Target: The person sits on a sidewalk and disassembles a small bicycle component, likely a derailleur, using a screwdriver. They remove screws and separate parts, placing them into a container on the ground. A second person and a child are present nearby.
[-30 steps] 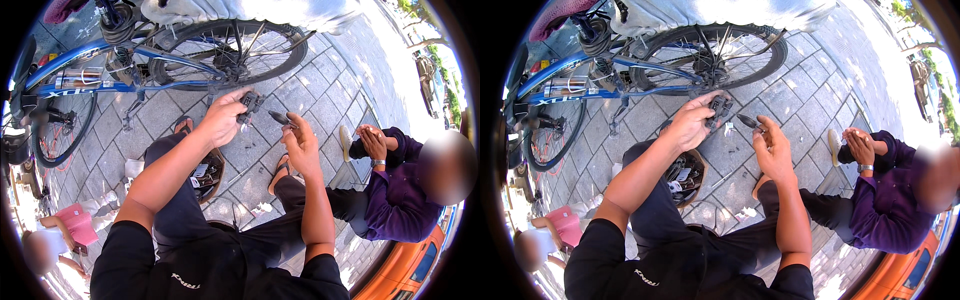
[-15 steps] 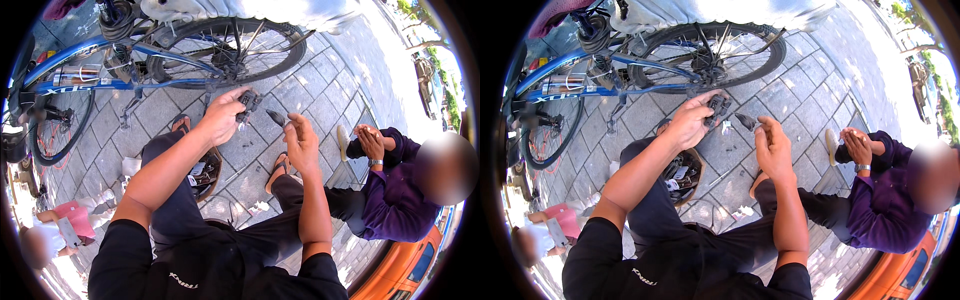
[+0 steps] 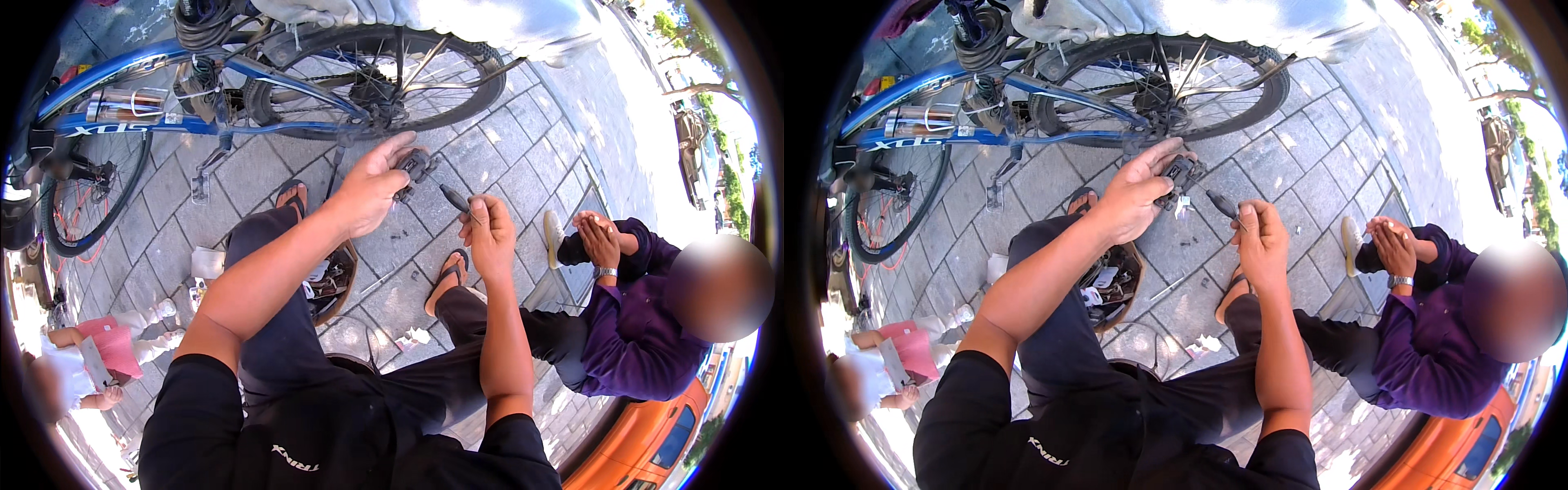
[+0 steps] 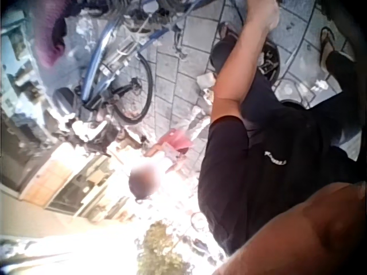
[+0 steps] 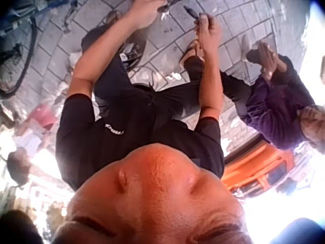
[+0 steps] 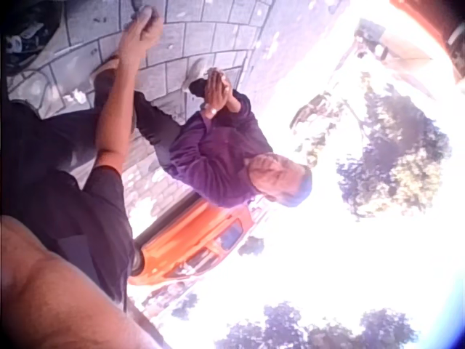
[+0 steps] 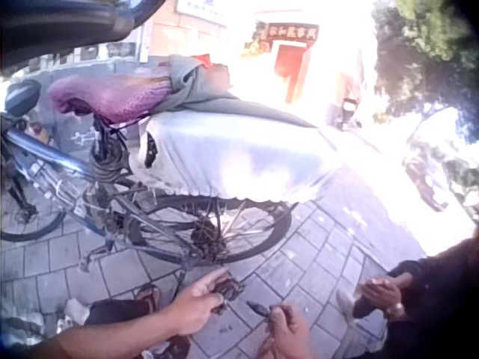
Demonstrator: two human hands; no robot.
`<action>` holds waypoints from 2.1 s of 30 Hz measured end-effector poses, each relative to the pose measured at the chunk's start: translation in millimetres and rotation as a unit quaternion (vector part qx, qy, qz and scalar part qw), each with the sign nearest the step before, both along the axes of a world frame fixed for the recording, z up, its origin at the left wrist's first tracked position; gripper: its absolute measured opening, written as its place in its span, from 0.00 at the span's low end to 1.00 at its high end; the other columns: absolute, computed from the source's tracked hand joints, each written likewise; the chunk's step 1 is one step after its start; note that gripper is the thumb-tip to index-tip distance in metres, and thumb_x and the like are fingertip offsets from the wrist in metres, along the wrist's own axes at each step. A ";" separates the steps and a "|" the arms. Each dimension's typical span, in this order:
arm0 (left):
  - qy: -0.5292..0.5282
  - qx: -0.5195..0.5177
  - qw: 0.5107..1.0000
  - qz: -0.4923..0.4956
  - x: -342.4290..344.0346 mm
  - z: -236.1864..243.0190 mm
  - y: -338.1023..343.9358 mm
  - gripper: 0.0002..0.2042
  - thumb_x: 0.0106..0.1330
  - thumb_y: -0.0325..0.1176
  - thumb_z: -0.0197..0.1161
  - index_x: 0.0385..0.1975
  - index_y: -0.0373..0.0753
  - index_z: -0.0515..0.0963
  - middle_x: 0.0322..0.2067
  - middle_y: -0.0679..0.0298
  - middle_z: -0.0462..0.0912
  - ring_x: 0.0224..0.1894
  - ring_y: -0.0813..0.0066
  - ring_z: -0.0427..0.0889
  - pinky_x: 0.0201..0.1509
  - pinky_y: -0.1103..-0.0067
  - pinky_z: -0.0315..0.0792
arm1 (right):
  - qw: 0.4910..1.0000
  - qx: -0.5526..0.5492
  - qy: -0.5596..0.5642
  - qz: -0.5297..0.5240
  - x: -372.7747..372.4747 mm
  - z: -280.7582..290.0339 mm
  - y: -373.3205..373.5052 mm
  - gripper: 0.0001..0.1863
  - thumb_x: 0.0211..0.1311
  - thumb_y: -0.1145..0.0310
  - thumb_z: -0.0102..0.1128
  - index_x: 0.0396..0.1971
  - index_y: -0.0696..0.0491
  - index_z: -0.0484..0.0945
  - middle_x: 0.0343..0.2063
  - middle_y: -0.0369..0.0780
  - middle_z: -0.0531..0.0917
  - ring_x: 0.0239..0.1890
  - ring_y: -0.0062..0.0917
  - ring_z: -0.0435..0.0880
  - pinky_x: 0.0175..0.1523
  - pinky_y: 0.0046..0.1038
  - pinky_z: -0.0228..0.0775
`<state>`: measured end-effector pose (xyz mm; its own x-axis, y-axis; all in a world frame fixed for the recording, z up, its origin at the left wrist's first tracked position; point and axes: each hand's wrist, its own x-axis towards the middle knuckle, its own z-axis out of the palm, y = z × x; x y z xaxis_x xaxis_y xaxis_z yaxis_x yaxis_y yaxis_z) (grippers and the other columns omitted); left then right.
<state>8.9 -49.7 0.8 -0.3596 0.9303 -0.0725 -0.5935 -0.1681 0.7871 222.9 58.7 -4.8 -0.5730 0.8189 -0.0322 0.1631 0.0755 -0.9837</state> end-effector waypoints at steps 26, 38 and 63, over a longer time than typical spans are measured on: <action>-0.143 -0.047 0.988 -0.041 -5.6 -0.5 0.2 0.26 0.70 0.17 0.50 0.70 0.31 0.68 0.60 0.55 0.80 0.58 0.68 0.81 0.53 0.73 0.75 | 0.932 0.348 -0.090 0.051 -5.8 25.1 -6.9 0.25 0.73 0.66 0.67 0.66 0.56 0.75 0.37 0.40 0.83 0.35 0.23 0.84 0.43 0.25 0.77; -0.094 -0.051 0.992 -0.066 -8.4 -1.4 1.9 0.27 0.69 0.19 0.51 0.71 0.33 0.68 0.60 0.59 0.80 0.57 0.71 0.81 0.54 0.73 0.75 | 0.995 -0.082 -0.049 -0.039 -4.8 20.2 2.0 0.26 0.76 0.47 0.61 0.36 0.60 0.81 0.19 0.37 0.75 0.16 0.22 0.71 0.23 0.22 0.62; -0.076 -0.075 0.993 -0.039 -3.5 1.1 1.7 0.27 0.69 0.16 0.49 0.70 0.32 0.67 0.58 0.60 0.80 0.53 0.74 0.81 0.54 0.74 0.76 | 0.959 0.265 -0.070 0.075 -8.5 28.8 -3.6 0.13 0.69 0.68 0.69 0.48 0.59 0.85 0.26 0.39 0.83 0.23 0.23 0.81 0.28 0.26 0.71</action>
<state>5.4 -47.9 2.0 -0.2604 0.9296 -0.2609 -0.7139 -0.0034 0.7003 214.4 55.1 23.9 -0.7055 0.6503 0.2818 0.2383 0.5922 -0.7698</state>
